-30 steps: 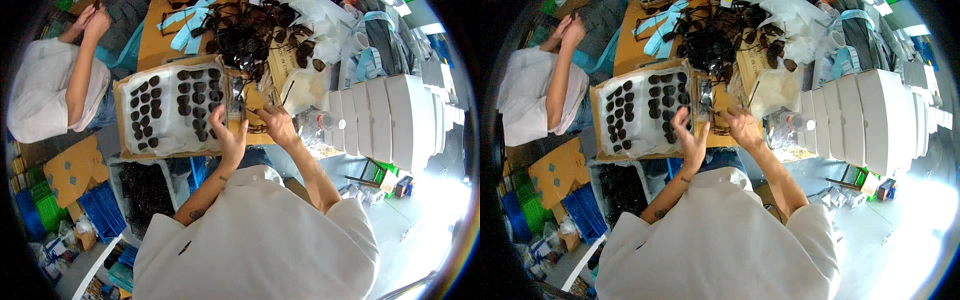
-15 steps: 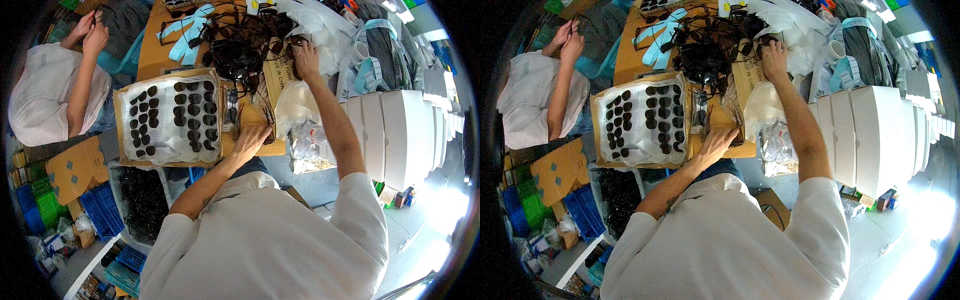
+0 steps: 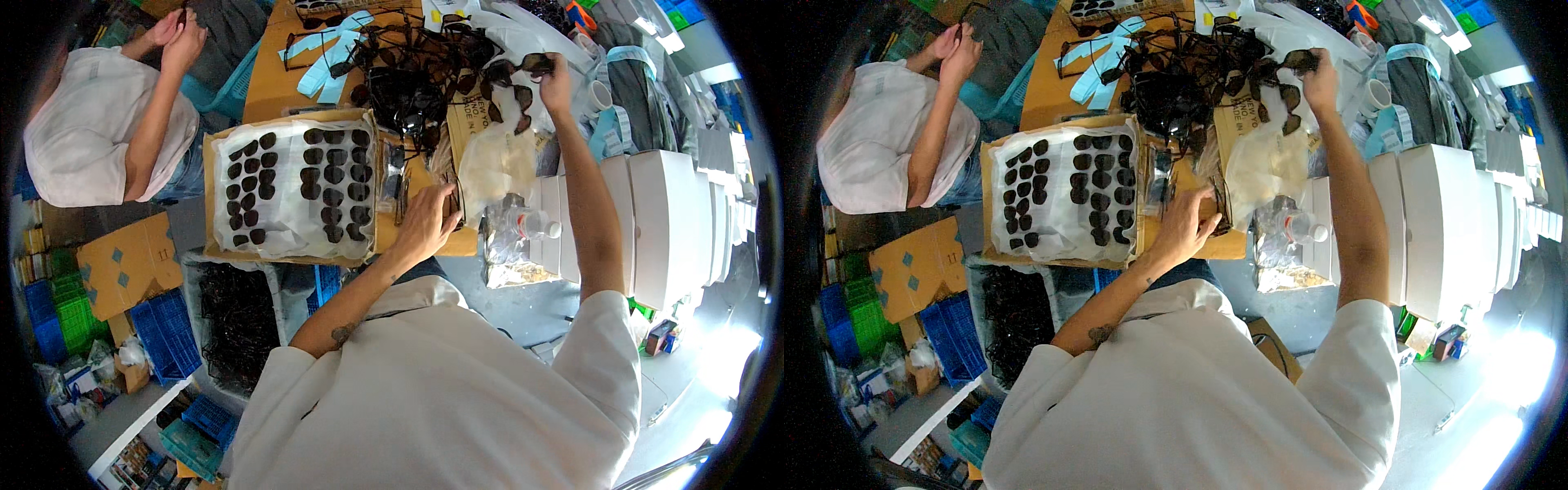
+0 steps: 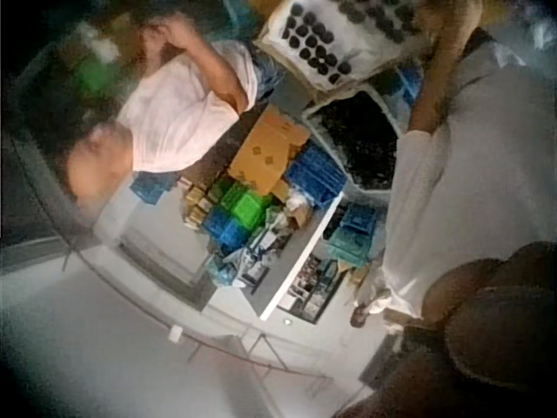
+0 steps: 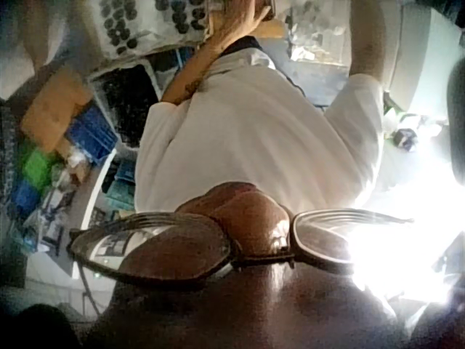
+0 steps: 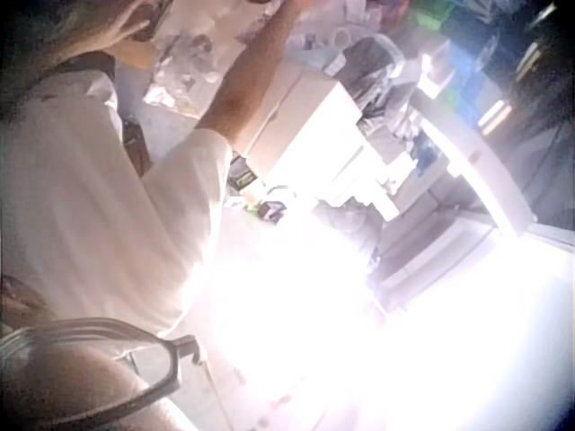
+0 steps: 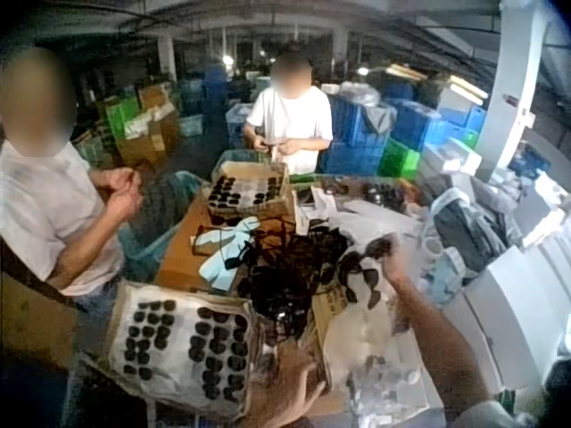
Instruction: The person assembles sunglasses by inserting lenses into frames and placing them into a tray. They repeatedly pick up frames and lenses, fit them together, and arrange the completed units in a cardboard tray lined with foam.
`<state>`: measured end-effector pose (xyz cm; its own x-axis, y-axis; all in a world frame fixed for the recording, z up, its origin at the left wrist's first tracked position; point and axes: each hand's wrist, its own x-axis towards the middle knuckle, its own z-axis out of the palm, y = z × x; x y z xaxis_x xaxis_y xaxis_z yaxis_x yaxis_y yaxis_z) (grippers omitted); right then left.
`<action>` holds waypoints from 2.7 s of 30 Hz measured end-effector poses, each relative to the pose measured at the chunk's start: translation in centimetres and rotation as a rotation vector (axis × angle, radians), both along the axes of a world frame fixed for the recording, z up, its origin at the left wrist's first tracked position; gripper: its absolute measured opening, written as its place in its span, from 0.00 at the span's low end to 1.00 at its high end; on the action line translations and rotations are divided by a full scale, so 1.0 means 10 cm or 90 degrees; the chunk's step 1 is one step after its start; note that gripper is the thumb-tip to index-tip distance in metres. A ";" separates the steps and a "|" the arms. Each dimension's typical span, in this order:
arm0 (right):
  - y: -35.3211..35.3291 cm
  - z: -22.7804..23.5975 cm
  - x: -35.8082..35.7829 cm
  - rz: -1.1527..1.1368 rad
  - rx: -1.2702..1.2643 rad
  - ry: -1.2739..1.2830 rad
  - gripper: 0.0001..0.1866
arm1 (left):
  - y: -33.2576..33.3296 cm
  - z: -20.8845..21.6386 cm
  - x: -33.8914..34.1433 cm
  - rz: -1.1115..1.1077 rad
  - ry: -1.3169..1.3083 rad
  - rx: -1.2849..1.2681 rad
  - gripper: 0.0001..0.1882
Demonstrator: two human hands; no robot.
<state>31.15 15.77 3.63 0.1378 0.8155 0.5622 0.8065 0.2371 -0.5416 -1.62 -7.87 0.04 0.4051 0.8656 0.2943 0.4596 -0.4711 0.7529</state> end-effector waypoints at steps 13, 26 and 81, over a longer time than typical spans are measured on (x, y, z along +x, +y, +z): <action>-0.46 0.54 -0.25 -0.209 0.055 0.799 0.13 | -0.01 0.03 -0.28 -0.005 -0.255 -0.370 0.18; -2.74 0.22 -2.95 0.322 -0.551 0.527 0.18 | -0.33 0.18 -1.13 0.016 -0.531 -0.495 0.20; -2.45 0.52 -4.55 0.784 -0.389 -0.153 0.16 | -1.00 1.11 -3.10 0.189 0.069 -0.350 0.21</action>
